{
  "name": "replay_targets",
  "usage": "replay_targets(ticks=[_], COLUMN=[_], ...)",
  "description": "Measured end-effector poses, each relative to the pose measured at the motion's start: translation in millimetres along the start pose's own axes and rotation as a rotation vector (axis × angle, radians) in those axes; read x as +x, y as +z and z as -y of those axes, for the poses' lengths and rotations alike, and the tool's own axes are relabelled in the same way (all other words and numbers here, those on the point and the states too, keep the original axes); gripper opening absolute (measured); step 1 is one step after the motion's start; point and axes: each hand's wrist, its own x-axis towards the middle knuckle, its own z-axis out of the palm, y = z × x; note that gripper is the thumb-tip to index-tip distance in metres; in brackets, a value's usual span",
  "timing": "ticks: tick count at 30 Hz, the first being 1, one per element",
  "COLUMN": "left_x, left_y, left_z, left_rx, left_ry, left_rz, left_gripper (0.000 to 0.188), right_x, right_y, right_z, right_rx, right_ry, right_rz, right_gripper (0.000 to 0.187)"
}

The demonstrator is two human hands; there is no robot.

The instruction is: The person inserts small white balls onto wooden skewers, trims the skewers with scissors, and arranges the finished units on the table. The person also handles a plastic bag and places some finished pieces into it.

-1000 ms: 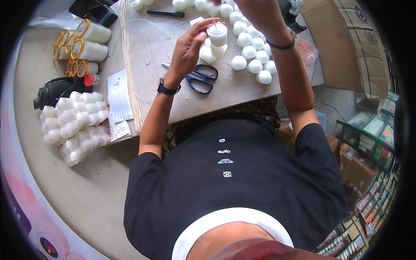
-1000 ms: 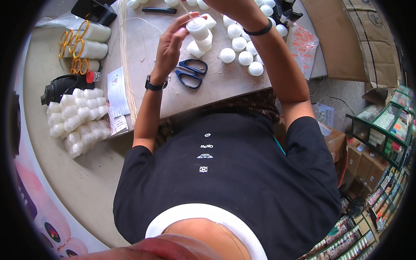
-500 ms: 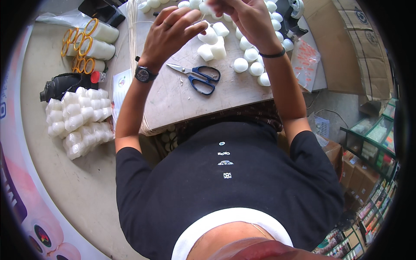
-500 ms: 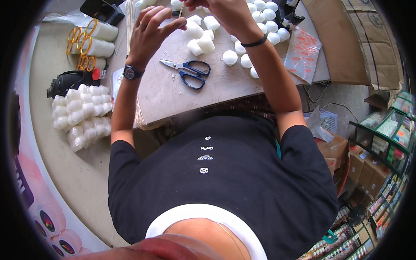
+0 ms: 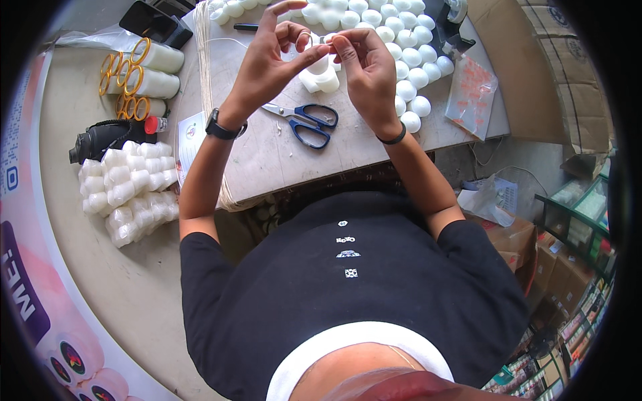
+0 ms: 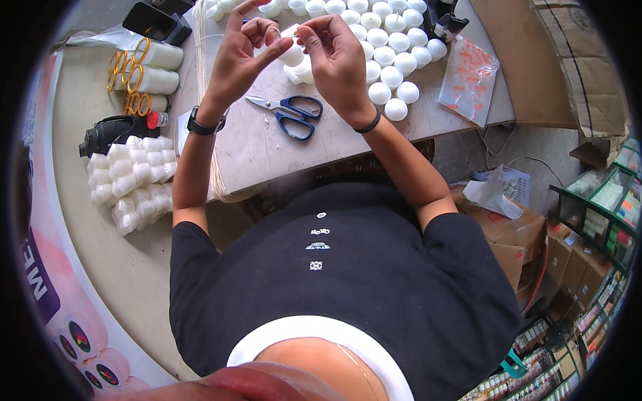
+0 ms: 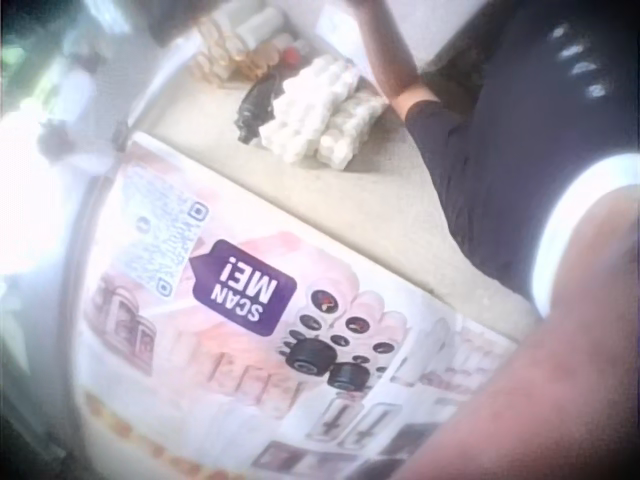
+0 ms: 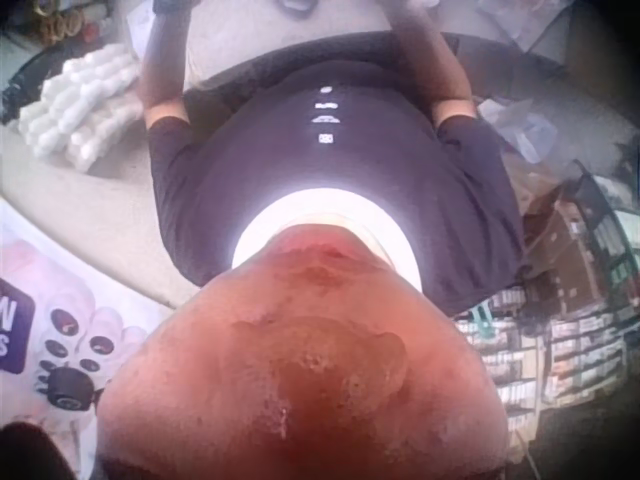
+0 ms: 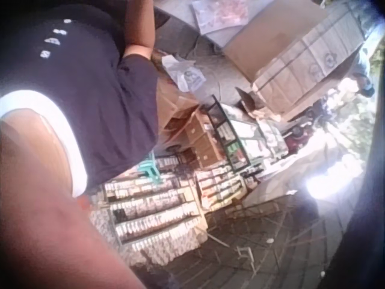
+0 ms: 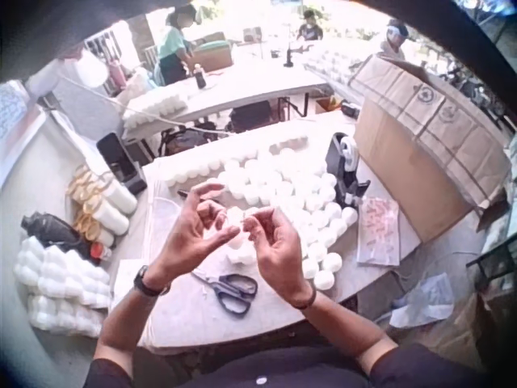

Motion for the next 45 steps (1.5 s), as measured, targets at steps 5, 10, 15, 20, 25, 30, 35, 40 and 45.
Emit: replay_targets(ticks=[5, 10, 15, 20, 25, 30, 35, 40, 45], left_x=[-6.2, -17.1, -16.1, -15.4, -19.4, -16.5, -13.3, -13.3, -11.5], left_y=[-0.1, 4.8, 7.6, 14.3, 15.8, 11.9, 17.4, 21.4, 30.9], left_z=[20.3, 35.7, 50.8, 38.5, 56.4, 66.6, 58.8, 53.8, 41.4], left_rx=[-0.561, -0.318, -0.007, -0.156, -0.220, -0.067, -0.161, -0.043, 0.193], left_ry=[-0.212, -0.106, 0.029, -0.074, -0.014, -0.036, -0.037, -0.044, 0.018], left_rz=[-0.189, -0.131, -0.167, -0.263, -0.263, -0.278, -0.292, -0.307, -0.301], left_gripper=[0.080, 0.079, 0.073, 0.085, 0.084, 0.086, 0.089, 0.089, 0.087], right_x=[-7.5, 4.8, 14.9, 10.6, 8.5, 3.9, 2.6, -0.4, 0.4], right_y=[4.4, 3.0, 6.4, 2.3, -4.7, -4.7, -6.5, -9.8, -9.5], right_z=[-0.2, 11.2, 7.4, 4.4, -2.7, -8.4, -11.6, -16.0, -5.7], right_rx=[-0.143, -0.466, -0.577, -0.330, -0.183, -0.181, -0.166, -0.207, -0.257], right_ry=[-0.122, -0.226, -0.337, -0.113, 0.023, 0.033, 0.038, 0.012, -0.019], right_rz=[-0.084, 0.060, 0.138, 0.081, 0.087, 0.076, 0.079, 0.093, 0.133], right_gripper=[0.011, 0.011, 0.012, 0.015, 0.018, 0.018, 0.016, 0.015, 0.015])
